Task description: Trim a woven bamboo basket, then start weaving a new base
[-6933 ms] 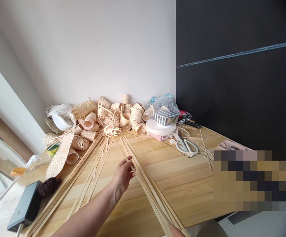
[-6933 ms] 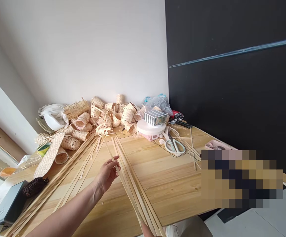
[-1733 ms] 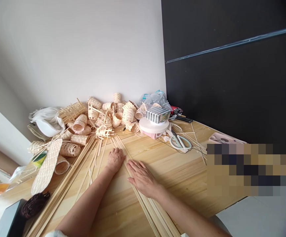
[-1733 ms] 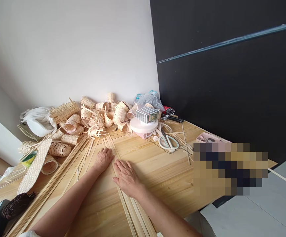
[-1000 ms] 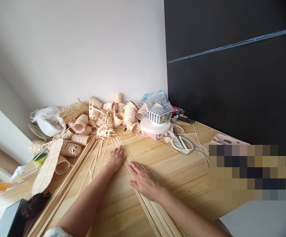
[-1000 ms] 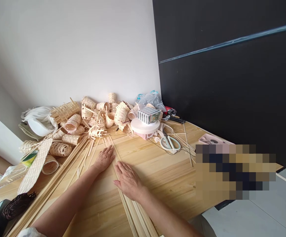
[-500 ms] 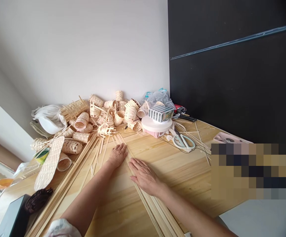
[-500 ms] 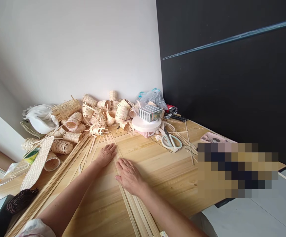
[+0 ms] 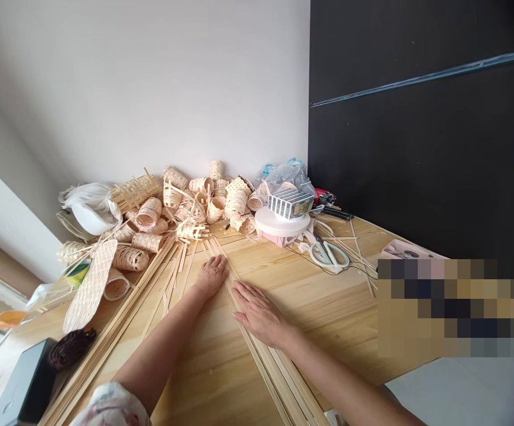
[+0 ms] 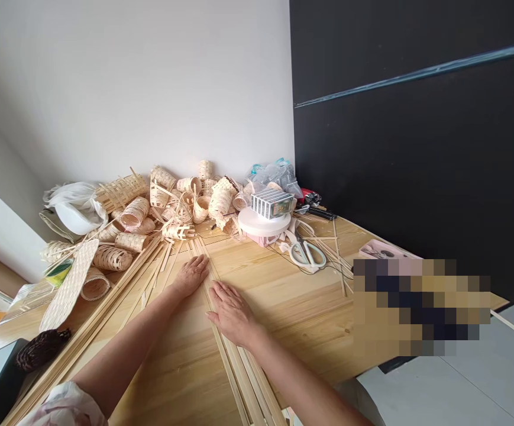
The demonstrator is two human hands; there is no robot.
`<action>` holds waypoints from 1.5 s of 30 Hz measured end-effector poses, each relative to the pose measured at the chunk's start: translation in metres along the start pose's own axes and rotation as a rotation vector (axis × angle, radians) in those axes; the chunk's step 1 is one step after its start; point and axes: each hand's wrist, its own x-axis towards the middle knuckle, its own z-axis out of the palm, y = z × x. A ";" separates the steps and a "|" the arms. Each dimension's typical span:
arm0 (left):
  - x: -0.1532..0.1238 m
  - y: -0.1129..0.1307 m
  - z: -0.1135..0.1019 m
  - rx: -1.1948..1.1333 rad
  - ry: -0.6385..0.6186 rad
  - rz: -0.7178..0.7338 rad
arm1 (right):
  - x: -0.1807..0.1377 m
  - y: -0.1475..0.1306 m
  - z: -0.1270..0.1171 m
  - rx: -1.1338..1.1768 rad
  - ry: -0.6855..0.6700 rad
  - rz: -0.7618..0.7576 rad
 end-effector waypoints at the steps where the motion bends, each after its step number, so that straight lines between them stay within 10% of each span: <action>1: 0.000 0.001 -0.001 -0.004 -0.007 -0.004 | 0.000 0.000 0.000 -0.001 -0.001 -0.003; 11: -0.006 -0.003 -0.024 -0.083 -0.021 0.069 | -0.002 0.006 -0.019 0.012 -0.024 0.036; 23: -0.085 0.022 -0.048 -0.155 0.054 0.351 | -0.087 0.038 -0.031 0.059 0.101 0.229; 45: -0.068 0.032 -0.055 -0.224 0.163 0.386 | -0.099 0.043 -0.007 0.141 0.300 0.308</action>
